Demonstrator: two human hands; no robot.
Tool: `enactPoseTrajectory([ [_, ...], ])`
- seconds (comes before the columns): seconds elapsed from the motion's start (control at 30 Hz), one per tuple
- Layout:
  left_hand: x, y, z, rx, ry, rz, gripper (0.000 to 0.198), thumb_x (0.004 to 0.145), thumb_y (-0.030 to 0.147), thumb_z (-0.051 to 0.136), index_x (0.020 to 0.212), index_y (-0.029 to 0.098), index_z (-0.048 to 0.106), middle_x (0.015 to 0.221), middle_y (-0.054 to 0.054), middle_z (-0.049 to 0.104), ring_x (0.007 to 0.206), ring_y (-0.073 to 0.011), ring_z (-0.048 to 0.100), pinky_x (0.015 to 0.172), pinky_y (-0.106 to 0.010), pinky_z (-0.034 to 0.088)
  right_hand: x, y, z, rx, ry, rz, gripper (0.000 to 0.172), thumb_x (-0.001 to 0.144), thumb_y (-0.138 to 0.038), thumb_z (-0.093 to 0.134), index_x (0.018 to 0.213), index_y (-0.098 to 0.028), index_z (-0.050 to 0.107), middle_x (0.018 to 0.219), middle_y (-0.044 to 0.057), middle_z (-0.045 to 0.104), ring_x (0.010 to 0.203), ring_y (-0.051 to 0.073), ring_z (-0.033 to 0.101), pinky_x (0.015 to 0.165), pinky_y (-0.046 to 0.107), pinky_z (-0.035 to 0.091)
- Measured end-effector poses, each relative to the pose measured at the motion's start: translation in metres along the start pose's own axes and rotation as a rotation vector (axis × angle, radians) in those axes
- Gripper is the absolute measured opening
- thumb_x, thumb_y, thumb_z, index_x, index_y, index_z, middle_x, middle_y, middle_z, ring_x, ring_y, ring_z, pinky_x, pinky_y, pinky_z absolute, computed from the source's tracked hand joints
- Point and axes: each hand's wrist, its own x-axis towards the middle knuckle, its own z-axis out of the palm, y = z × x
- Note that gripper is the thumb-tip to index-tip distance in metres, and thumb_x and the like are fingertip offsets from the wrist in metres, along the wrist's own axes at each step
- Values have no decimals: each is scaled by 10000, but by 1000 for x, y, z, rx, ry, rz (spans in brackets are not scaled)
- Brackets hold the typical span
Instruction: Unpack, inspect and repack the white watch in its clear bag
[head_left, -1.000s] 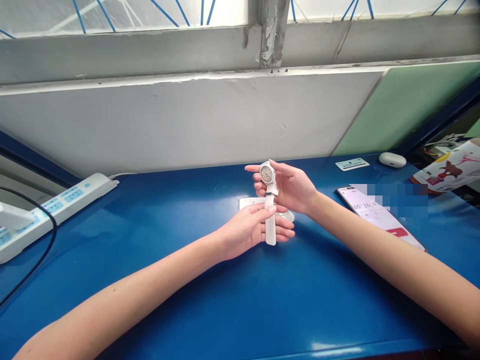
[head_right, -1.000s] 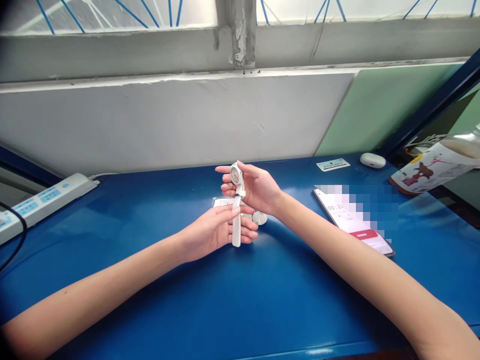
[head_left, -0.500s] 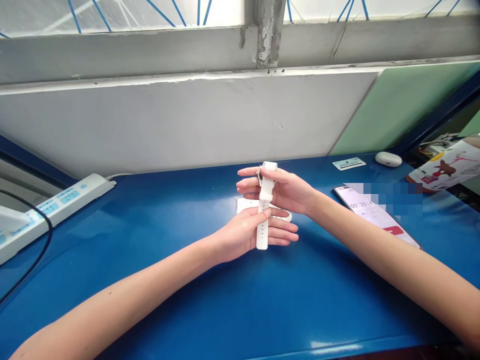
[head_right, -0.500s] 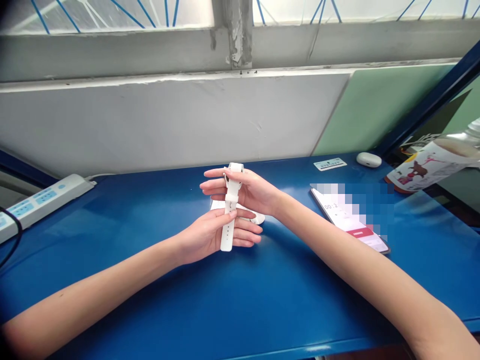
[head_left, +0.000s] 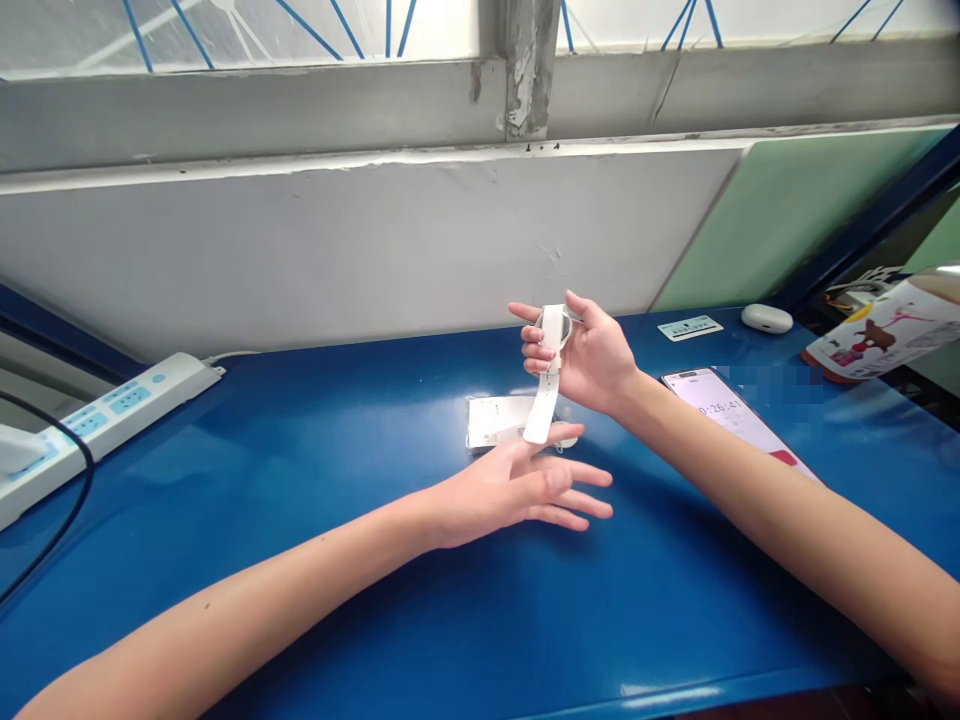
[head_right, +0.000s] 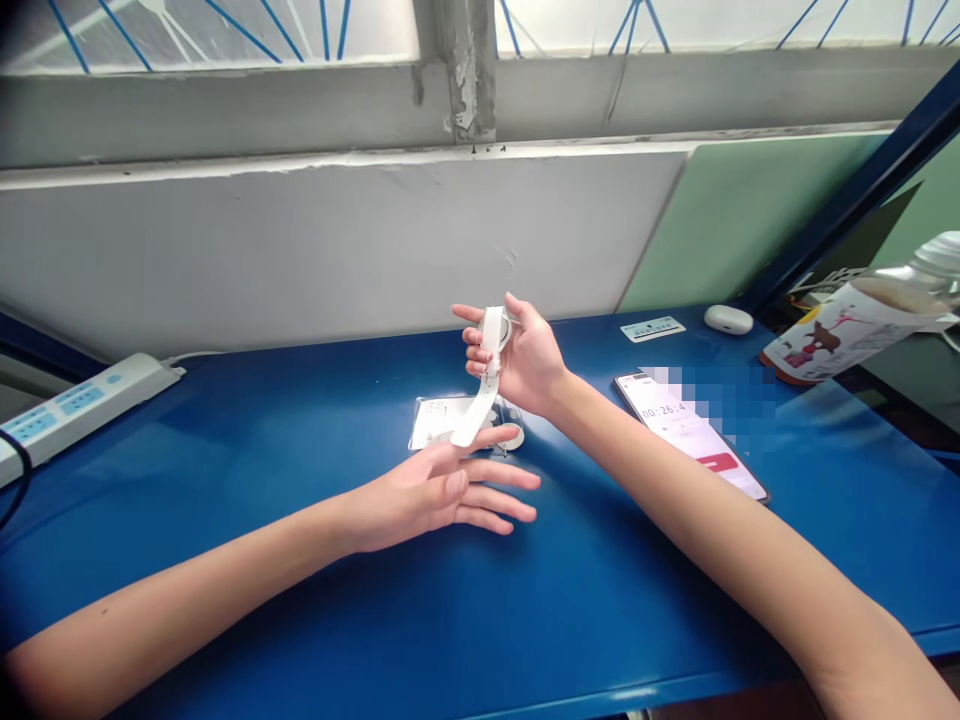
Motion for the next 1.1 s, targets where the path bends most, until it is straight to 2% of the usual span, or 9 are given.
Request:
enactPoseTrajectory([
  [0.1,1,4,1,-13,126,61,765,853,387,762,1494,231,376,1433,-227,522,1162,-345,654,1010,-505,456,0,0,1,8,10,1,405,943,-340,352,1066,-104,656,664,12,502,539,136,448,532,268,466],
  [0.27,5,15,-6,-119,290,179,405,926,212,656,1311,137,554,1423,-195,539,1219,-332,617,1041,-455,455,-4,7,5,-151,-27,-49,221,926,-294,575,1005,-130,701,731,-9,549,654,104,541,664,232,503],
  [0.43,6,20,-10,-82,319,230,341,906,217,696,1228,133,622,1324,-164,621,1243,-312,595,1050,-435,448,-8,14,7,-480,-24,-163,231,811,-412,748,899,-198,743,749,-3,627,638,116,558,540,241,446],
  [0.6,7,18,-9,2,336,190,311,860,279,762,1106,110,676,1063,-131,709,994,-248,692,951,-395,490,-8,17,8,-626,-20,-250,231,806,-433,751,848,-206,761,822,14,679,660,109,551,539,236,422],
  [0.73,7,15,-10,-7,344,153,293,884,305,726,1088,102,671,904,-77,692,809,-179,683,844,-347,515,-7,19,6,-609,-51,-131,270,860,-469,689,884,-210,760,989,49,729,647,113,588,521,242,449],
  [0.83,6,15,-10,14,296,130,281,895,337,694,1053,107,659,876,-69,676,754,-174,673,762,-326,519,-6,20,6,-453,-105,-26,284,905,-443,635,924,-186,756,1030,85,757,888,189,688,767,295,550],
  [0.9,6,15,-10,25,244,94,268,903,372,667,978,116,646,834,-74,676,716,-175,668,707,-309,514,-5,20,6,-328,-169,18,295,940,-411,578,947,-169,747,1021,99,770,1027,217,691,933,349,528],
  [1.0,6,15,-10,35,215,54,289,911,422,635,897,135,609,798,-85,690,694,-178,675,675,-291,507,-5,18,6,-248,-222,65,307,970,-361,504,1005,-164,737,1034,96,778,1046,211,701,1008,379,498],
  [1.1,6,14,-9,67,261,55,327,900,461,659,899,140,597,813,-87,701,700,-173,684,677,-279,509,-6,16,7,-225,-246,89,335,986,-343,450,1047,-168,729,1077,88,772,1056,209,702,1016,372,495],
])
